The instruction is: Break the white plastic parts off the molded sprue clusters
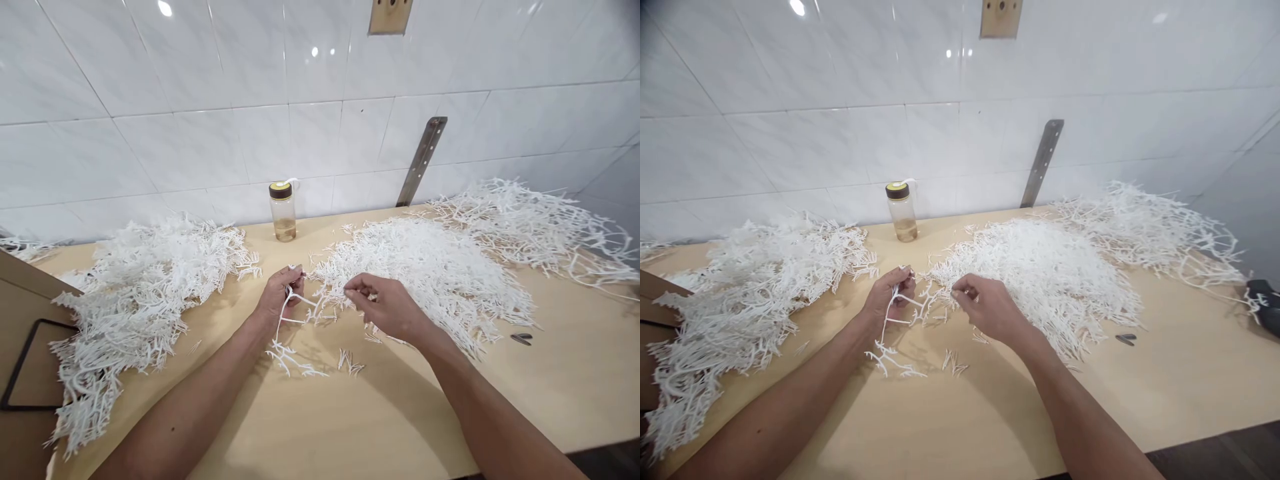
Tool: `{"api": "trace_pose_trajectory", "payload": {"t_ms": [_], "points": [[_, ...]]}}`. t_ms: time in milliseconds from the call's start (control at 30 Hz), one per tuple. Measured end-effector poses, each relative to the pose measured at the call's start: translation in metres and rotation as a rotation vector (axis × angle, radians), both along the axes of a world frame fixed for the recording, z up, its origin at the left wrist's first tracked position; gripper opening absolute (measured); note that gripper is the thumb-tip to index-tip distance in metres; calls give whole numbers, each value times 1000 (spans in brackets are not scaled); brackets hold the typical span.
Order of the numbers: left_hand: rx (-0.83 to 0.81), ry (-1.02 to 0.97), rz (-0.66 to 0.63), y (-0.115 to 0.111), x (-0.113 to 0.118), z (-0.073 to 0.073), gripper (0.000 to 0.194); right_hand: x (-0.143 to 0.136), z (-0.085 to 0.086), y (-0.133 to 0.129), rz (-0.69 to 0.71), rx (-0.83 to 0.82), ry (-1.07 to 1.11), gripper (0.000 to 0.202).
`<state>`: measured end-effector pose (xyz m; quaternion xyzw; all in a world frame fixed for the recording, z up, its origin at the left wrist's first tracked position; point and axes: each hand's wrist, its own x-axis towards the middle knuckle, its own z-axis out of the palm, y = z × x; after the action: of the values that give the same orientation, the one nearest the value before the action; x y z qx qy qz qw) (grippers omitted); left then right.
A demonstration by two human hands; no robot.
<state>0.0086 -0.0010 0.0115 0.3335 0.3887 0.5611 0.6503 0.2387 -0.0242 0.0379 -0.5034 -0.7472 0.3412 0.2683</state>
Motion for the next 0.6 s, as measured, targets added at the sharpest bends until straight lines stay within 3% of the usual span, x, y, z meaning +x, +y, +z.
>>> {"api": "trace_pose_trajectory", "payload": {"t_ms": [100,133,167,233,333,500,600], "points": [[-35,-82,3,5,-4,-3,28,2,8,-14,560,-527,-33,33],[-46,-114,4,6,-6,-4,27,0,7,-19,685,-660,-46,36],[-55,-146,6,8,-8,-4,26,-3,4,-23,775,-768,-57,39],[-70,-202,9,10,-12,-3,24,-11,-7,-27,823,-845,-35,42],[-101,-240,53,11,-15,-1,22,-22,-25,-19,674,-643,93,36],[-108,-282,83,10,-17,6,23,-32,-40,2,128,219,65,27],[-82,-310,65,9,-22,15,23,-46,-44,-1,117,478,-58,40]]}}
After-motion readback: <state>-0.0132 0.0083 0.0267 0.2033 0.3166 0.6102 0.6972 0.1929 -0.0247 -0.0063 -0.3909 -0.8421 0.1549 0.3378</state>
